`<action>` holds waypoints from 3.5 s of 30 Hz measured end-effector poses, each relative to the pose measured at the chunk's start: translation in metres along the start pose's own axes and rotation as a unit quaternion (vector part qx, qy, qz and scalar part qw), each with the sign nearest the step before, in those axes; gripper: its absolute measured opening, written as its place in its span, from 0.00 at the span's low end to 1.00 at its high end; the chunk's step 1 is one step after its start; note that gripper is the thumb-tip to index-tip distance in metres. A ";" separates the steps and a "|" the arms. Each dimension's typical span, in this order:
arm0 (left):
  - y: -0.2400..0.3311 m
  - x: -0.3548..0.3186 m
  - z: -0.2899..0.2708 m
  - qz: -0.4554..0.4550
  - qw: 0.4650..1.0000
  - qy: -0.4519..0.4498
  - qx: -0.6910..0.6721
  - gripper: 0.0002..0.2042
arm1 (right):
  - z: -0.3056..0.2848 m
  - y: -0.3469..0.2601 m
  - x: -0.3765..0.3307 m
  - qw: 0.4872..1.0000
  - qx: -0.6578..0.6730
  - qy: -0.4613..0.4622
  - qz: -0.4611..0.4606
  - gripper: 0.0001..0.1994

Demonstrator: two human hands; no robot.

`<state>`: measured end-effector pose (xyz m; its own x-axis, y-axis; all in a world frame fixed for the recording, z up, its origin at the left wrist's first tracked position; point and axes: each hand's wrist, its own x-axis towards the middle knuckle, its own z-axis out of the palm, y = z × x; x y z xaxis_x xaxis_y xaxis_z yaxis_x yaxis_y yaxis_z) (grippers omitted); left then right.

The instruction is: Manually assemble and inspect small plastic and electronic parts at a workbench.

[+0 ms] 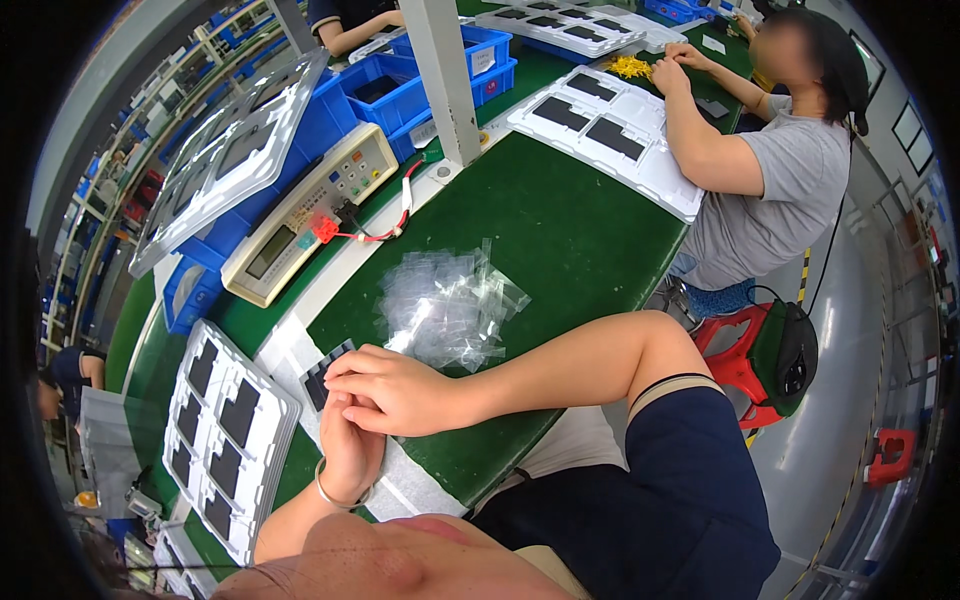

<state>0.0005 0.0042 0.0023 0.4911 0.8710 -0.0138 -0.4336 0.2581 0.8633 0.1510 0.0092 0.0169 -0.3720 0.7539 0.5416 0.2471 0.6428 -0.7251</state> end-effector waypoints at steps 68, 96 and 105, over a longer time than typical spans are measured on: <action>0.008 0.002 0.012 -0.009 1.000 0.029 0.003 0.11 | 0.002 0.005 0.002 0.999 0.042 -0.011 0.012 0.16; 0.010 0.001 0.013 0.000 1.000 0.014 -0.009 0.13 | 0.003 0.006 0.002 0.998 0.063 -0.017 0.020 0.17; 0.005 -0.001 0.005 -0.006 1.000 0.012 -0.007 0.13 | 0.003 0.004 0.002 0.997 0.065 -0.023 0.025 0.17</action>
<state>0.0018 0.0028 0.0087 0.4780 0.8776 -0.0371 -0.4384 0.2749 0.8557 0.1489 0.0128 0.0134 -0.4027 0.7756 0.4861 0.1486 0.5794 -0.8014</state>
